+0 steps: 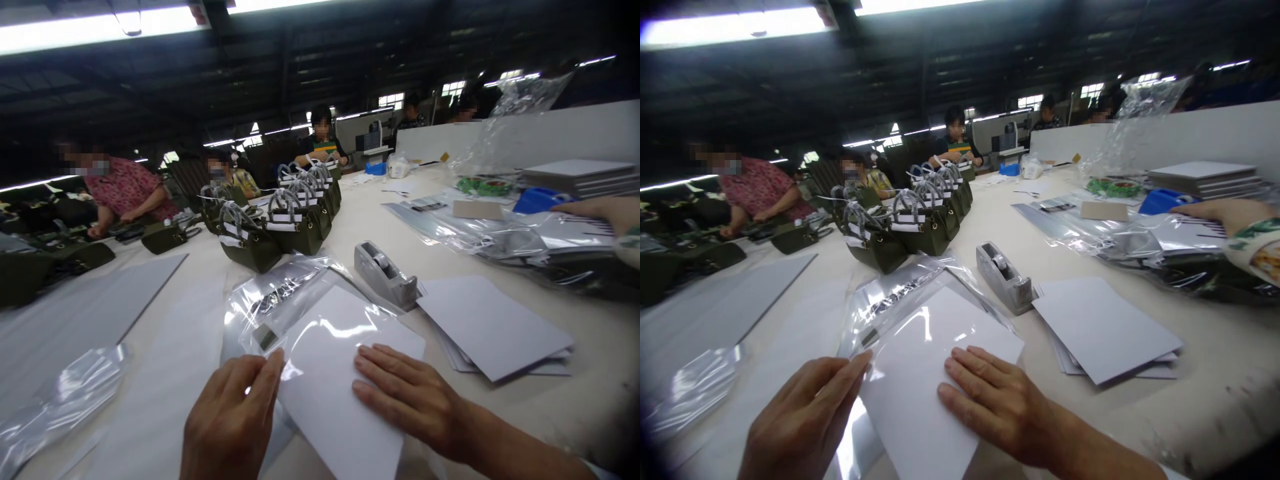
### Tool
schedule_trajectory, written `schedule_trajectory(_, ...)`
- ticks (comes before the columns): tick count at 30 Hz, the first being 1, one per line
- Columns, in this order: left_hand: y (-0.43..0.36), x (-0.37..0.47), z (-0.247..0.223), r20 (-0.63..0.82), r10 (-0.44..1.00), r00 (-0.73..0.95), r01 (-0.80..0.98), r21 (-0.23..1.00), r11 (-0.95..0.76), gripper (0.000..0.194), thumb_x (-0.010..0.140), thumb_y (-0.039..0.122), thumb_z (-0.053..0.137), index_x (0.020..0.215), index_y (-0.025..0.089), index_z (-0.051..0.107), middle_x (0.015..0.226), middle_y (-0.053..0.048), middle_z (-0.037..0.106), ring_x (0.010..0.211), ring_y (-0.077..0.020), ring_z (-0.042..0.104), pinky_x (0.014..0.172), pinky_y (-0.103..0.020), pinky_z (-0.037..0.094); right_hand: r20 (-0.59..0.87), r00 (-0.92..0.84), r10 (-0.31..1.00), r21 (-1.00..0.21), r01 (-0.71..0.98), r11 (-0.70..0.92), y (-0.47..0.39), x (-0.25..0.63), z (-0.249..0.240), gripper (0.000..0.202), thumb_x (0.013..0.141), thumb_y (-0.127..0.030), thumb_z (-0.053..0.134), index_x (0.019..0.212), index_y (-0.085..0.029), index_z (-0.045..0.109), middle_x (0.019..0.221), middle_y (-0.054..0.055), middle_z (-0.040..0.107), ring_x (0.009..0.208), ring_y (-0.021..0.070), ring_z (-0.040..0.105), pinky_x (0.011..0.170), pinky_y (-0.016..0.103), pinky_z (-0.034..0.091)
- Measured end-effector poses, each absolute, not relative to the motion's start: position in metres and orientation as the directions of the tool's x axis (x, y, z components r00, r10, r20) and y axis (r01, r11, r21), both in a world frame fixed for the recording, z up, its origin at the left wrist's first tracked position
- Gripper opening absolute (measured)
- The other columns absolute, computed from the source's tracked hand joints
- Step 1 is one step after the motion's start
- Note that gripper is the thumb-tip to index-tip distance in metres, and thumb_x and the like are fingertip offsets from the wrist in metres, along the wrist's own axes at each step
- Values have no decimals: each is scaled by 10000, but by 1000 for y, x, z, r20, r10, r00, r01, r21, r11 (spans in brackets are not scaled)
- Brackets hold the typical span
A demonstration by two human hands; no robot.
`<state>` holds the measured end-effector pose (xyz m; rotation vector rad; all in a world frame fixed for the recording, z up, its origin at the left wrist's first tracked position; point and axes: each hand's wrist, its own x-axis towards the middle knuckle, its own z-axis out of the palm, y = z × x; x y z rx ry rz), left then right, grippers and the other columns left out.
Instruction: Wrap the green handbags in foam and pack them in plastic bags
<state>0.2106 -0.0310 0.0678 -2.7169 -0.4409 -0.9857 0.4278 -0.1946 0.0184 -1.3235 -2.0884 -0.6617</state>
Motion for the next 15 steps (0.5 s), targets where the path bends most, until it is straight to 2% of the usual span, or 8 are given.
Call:
schedule_trajectory(2, -23, 201, 71, 628, 196, 753, 368, -156, -917, 222, 858, 215, 495, 1058, 187, 586, 821, -24, 558, 721, -126, 542, 633, -239, 422, 695, -347, 630, 80, 908, 412, -190, 436, 18, 286, 887, -113, 415, 1127, -82, 569, 1172, 136, 572, 1207, 244, 423, 984, 436, 419)
schedule_trajectory(5, -15, 192, 78, 585, 138, 799, 302, -193, -934, 226, 872, 253, 468, 1050, 182, 586, 807, -20, 550, 673, -101, 540, 592, -210, 414, 656, -344, 672, 74, 915, 396, -195, 443, 18, 298, 902, -116, 378, 1138, -80, 556, 1178, 133, 569, 1212, 227, 420, 993, 411, 416)
schedule_trajectory(8, -24, 200, 83, 601, 129, 788, 255, -129, -958, 227, 869, 229, 470, 1065, 179, 574, 831, -24, 545, 685, -90, 544, 615, -194, 428, 664, -307, 682, 77, 935, 347, -188, 440, 17, 300, 903, -132, 372, 1138, -86, 552, 1169, 132, 572, 1194, 231, 440, 995, 420, 408)
schedule_trajectory(10, -37, 213, 84, 629, 176, 757, 274, -61, -960, 182, 862, 203, 477, 1013, 187, 578, 917, -41, 543, 781, -105, 561, 703, -208, 450, 682, -298, 668, 84, 939, 333, -169, 434, 14, 291, 891, -137, 397, 1135, -98, 550, 1159, 124, 576, 1171, 232, 461, 995, 424, 402)
schedule_trajectory(12, -49, 228, 79, 622, 215, 753, 264, 13, -964, 121, 858, 174, 464, 926, 184, 563, 1089, -73, 521, 971, -148, 548, 834, -259, 452, 676, -281, 681, 81, 947, 311, -143, 431, 10, 286, 883, -130, 407, 1133, -119, 547, 1150, 101, 580, 1151, 213, 477, 995, 396, 403)
schedule_trajectory(15, -56, 245, 58, 526, 242, 815, 210, 122, -970, 87, 864, 176, 420, 840, 183, 503, 1278, -100, 446, 1166, -195, 456, 927, -322, 438, 638, -274, 720, 61, 950, 308, -110, 433, 5, 263, 904, -161, 387, 1109, -173, 551, 1124, 57, 593, 1129, 165, 490, 994, 350, 402)
